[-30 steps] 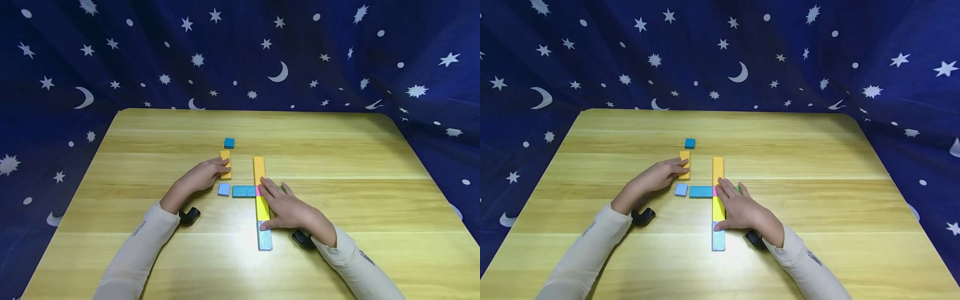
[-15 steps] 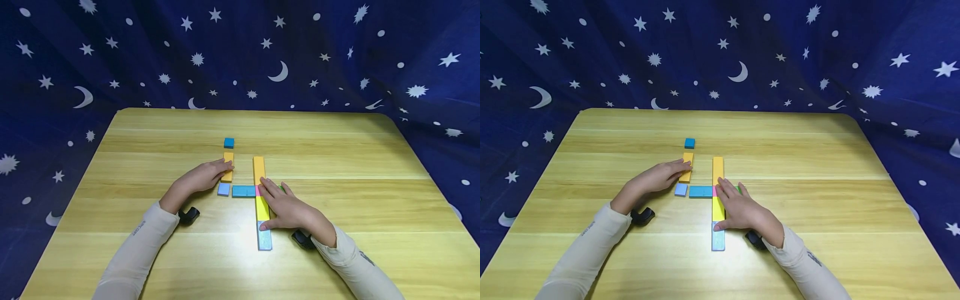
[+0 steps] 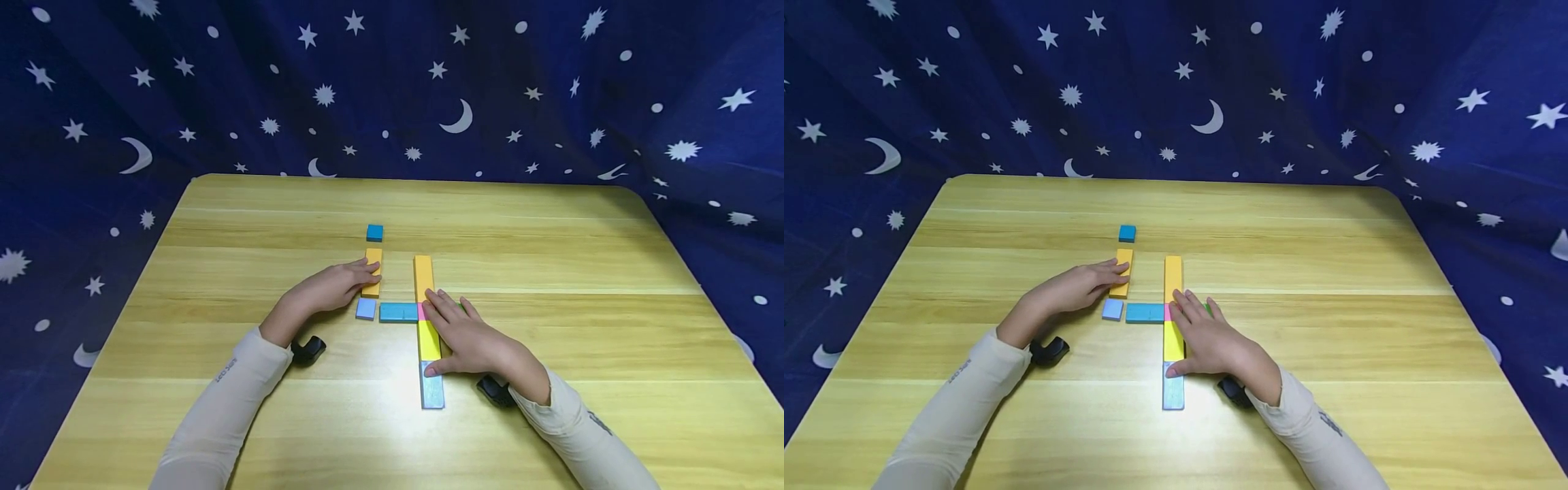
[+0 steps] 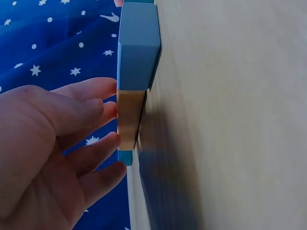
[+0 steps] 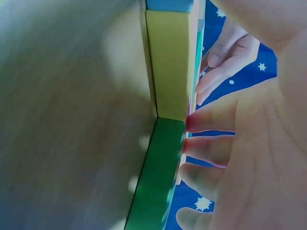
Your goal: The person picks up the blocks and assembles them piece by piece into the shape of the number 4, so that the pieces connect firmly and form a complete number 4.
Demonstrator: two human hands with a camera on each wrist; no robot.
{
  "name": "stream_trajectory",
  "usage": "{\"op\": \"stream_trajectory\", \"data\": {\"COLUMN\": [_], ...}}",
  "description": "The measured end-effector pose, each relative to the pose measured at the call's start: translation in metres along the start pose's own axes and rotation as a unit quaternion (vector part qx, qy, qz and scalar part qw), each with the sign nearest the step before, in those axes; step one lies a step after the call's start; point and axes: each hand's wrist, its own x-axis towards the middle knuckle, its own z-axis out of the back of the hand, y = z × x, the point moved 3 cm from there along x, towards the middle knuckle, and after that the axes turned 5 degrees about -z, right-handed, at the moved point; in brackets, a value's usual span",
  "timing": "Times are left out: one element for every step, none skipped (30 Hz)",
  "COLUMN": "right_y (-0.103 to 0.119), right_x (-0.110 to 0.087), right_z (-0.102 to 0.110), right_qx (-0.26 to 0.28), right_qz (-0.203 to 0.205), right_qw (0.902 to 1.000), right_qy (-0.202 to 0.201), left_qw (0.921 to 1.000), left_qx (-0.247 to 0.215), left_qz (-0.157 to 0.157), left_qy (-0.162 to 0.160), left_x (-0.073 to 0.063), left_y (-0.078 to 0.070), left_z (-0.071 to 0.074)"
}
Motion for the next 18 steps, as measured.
{"op": "stream_trajectory", "data": {"right_y": [0.0001, 0.0002, 0.0002, 0.0002, 0.0003, 0.0003, 0.0004, 0.0004, 0.0003, 0.0003, 0.0003, 0.0003, 0.0003, 0.0002, 0.0002, 0.0003, 0.0003, 0.0004], "right_x": [0.0002, 0.0003, 0.0005, 0.0006, 0.0007, 0.0008, 0.0008, 0.0008, 0.0007, 0.0007, 0.0007, 0.0006, 0.0006, 0.0006, 0.0007, 0.0007, 0.0008, 0.0009], "right_z": [0.0001, 0.0003, 0.0004, 0.0006, 0.0007, 0.0008, 0.0010, 0.0010, 0.0010, 0.0009, 0.0009, 0.0008, 0.0008, 0.0007, 0.0007, 0.0007, 0.0007, 0.0008], "right_qx": [0.000, 0.000, 0.000, -0.001, -0.001, -0.002, -0.001, -0.002, -0.002, -0.001, 0.000, 0.000, 0.001, 0.002, 0.003, 0.003, 0.004, 0.004], "right_qz": [0.000, 0.001, 0.001, 0.000, 0.000, 0.000, 0.001, 0.001, 0.000, 0.000, 0.000, 0.001, 0.001, 0.000, 0.000, 0.000, 0.000, 0.000], "right_qw": [1.0000, 1.0000, 1.0000, 1.0000, 1.0000, 1.0000, 1.0000, 1.0000, 1.0000, 1.0000, 1.0000, 1.0000, 1.0000, 1.0000, 1.0000, 1.0000, 1.0000, 1.0000], "right_qy": [0.000, -0.001, -0.001, -0.001, 0.000, 0.000, 0.000, 0.000, 0.000, 0.000, 0.000, -0.001, -0.001, 0.000, 0.000, 0.000, 0.000, 0.000], "left_qw": [1.0000, 1.0000, 1.0000, 1.0000, 1.0000, 1.0000, 1.0000, 1.0000, 1.0000, 1.0000, 0.9999, 0.9999, 0.9999, 0.9999, 0.9999, 0.9999, 0.9999, 0.9999], "left_qx": [-0.001, -0.001, -0.001, -0.001, -0.001, -0.001, 0.000, 0.001, 0.002, 0.004, 0.005, 0.006, 0.006, 0.005, 0.005, 0.004, 0.002, 0.002], "left_qz": [0.000, -0.001, -0.001, -0.002, -0.003, -0.003, -0.005, -0.006, -0.007, -0.008, -0.010, -0.011, -0.011, -0.011, -0.010, -0.010, -0.010, -0.011], "left_qy": [0.001, 0.001, 0.002, 0.002, 0.002, 0.002, 0.002, 0.002, 0.003, 0.003, 0.004, 0.004, 0.004, 0.005, 0.005, 0.005, 0.004, 0.004], "left_x": [0.0000, -0.0002, -0.0004, -0.0003, -0.0004, -0.0003, -0.0002, -0.0001, 0.0001, 0.0004, 0.0005, 0.0007, 0.0006, 0.0005, 0.0004, 0.0002, 0.0000, -0.0003], "left_y": [0.0002, 0.0003, 0.0006, 0.0009, 0.0011, 0.0015, 0.0021, 0.0026, 0.0033, 0.0039, 0.0044, 0.0051, 0.0056, 0.0061, 0.0065, 0.0069, 0.0073, 0.0076], "left_z": [0.0002, 0.0004, 0.0005, 0.0007, 0.0009, 0.0011, 0.0011, 0.0012, 0.0013, 0.0012, 0.0012, 0.0011, 0.0012, 0.0012, 0.0015, 0.0017, 0.0018, 0.0017]}}
